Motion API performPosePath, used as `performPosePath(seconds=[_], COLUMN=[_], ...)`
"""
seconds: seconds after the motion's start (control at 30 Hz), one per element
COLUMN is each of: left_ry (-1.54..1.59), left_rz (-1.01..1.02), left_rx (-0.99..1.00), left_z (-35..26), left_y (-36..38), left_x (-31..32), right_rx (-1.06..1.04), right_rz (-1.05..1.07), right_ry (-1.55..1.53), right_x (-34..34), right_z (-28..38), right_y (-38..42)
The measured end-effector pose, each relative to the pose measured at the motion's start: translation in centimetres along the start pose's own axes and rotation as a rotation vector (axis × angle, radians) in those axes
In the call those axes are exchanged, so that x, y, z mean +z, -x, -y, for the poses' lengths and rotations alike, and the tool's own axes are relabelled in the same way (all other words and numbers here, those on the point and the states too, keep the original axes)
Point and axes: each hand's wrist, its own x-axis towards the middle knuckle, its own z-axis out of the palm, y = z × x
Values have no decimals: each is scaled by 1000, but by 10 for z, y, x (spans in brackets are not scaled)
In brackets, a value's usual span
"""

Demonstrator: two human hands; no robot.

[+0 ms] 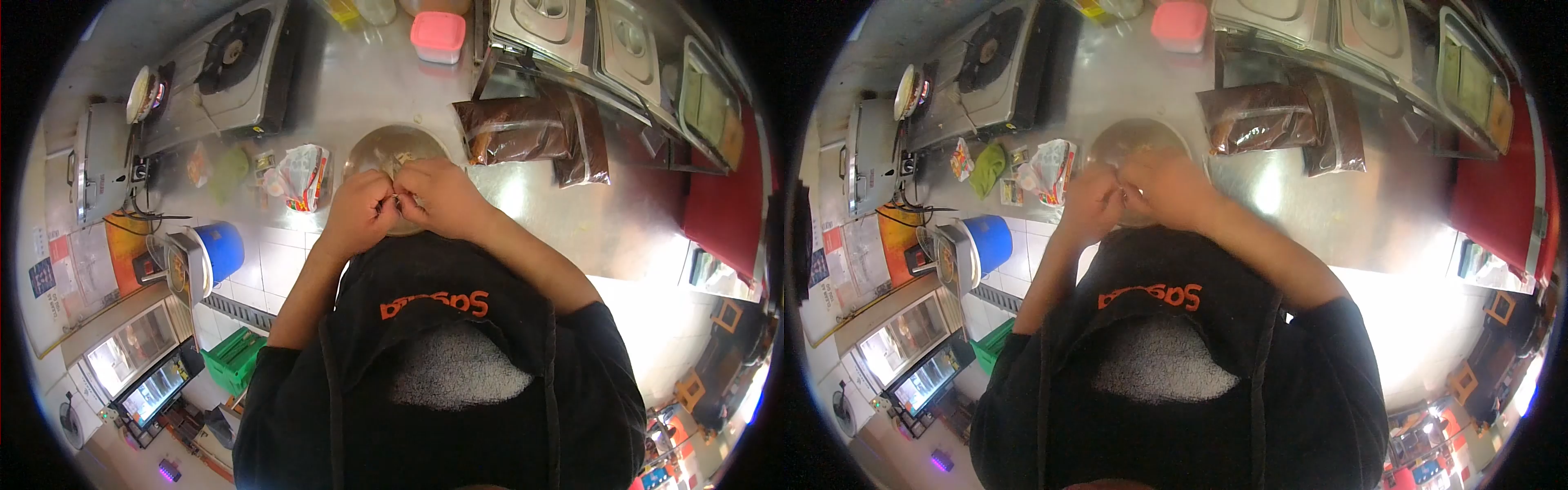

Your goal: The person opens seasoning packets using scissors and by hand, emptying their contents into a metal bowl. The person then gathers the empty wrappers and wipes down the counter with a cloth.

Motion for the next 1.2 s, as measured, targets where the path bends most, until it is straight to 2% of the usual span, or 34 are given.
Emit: performPosePath(seconds=[0.13, 0.2, 0.33, 0.43, 0.5, 0.53, 0.6, 0.63, 0.7, 0.73, 0.8, 0.83, 0.9, 0.93, 1.0, 1.03, 1.1, 1.13, 1.2], left_ry=[-3, 28, 73, 113, 100, 96, 162, 156, 130, 129, 137, 138, 12, 16, 40, 40, -14, -32, -85], left_rz=[-16, -17, 4, -35, -71, -76, -177, -183, -257, -256, -257, -257, -180, -179, -325, -330, -414, -387, -366], left_rx=[-34, -18, -39, -51, -10, -8, -14, -12, -112, -111, -31, -30, 32, 26, -224, -225, -284, -291, -236], left_z=[0, 0, -1, 5, 8, 8, 8, 9, 12, 12, 11, 14, 22, 21, 20, 25, 38, 40, 32], left_y=[-2, -1, -1, 2, 2, 1, 2, 5, 12, 12, 9, 9, 11, 15, 20, 22, 30, 32, 23], left_x=[2, 1, -2, -1, -1, -1, -1, -1, -1, -1, 2, 3, 7, 9, 10, 8, -3, -7, -7], right_rx=[-36, 20, 67, 169, 184, 177, 487, 479, 826, 825, 1111, 1111, 987, 994, 875, 874, 386, 385, 193], right_rz=[-23, 101, 109, 95, -75, -75, -172, -170, -29, -31, 85, 84, -30, -27, -78, -73, -99, -89, 21], right_ry=[65, 170, 122, 23, -119, -117, -574, -574, -939, -940, -1527, -1526, -1439, -1439, -867, -865, -87, -90, 102], right_x=[0, -2, 0, 6, 17, 19, 19, 17, 10, 7, -4, 0, 14, 15, 13, 9, -1, 0, 4], right_z=[1, 3, 1, -3, -3, -3, -5, -10, -18, -16, -11, -15, -26, -29, -34, -34, -33, -34, -37], right_y=[-4, -4, -5, -1, 3, 4, 4, 4, 0, 0, -4, -2, 2, 3, -1, -3, -4, -4, -6])
